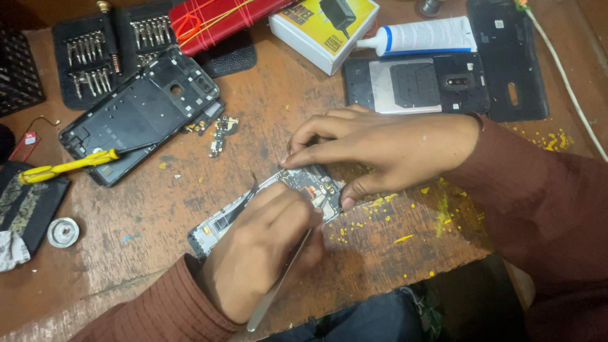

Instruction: The person uses tweezers to place and adjust small components on a disassembled mobile phone motherboard. They then use a yellow screwdriver to tighten screws on the phone's back cover.

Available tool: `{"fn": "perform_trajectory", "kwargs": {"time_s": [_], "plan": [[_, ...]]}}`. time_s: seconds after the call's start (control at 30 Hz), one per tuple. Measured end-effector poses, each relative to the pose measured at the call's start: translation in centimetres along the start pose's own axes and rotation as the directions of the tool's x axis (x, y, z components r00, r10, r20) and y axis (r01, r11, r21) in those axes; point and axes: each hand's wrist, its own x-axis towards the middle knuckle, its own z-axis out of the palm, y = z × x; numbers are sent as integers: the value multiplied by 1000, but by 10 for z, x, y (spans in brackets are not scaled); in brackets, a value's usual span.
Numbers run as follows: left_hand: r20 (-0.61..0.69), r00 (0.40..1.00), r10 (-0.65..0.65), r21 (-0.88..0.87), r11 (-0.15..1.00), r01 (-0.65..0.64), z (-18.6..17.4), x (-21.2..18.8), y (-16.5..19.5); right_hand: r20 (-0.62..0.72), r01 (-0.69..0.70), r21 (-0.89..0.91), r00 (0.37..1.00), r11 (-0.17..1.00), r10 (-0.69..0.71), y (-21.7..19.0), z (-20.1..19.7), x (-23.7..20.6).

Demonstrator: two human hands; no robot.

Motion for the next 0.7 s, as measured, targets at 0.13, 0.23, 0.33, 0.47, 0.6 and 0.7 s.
{"fn": "perform_trajectory", "kwargs": {"time_s": [0.13, 0.23, 0.33, 0.47, 0.6, 0.7], "plan": [[22, 1000, -10, -9, 1000, 11, 1, 0, 0, 6, -4, -6, 1000, 1000, 4, 0, 1, 0], [41, 999, -26, 1, 1000, 26, 1, 0, 0, 6, -19, -26, 1000, 999, 19, 0, 3, 2], [11, 1000, -17, 7, 1000, 17, 1, 0, 0, 2, -20, 5, 1000, 1000, 20, -2, 0, 0], [-36, 999, -7, 5, 1000, 7, 0, -1, 1, 10, -23, -12, 1000, 1000, 23, -2, 0, 1], [-27, 1000, -5, 7, 1000, 5, 2, 0, -1, 16, -41, -1, 999, 999, 41, -2, 0, 1], [-9, 1000, 4, 0, 1000, -4, 2, -2, -2, 9, -18, -4, 1000, 1000, 18, -2, -1, 1]]}}
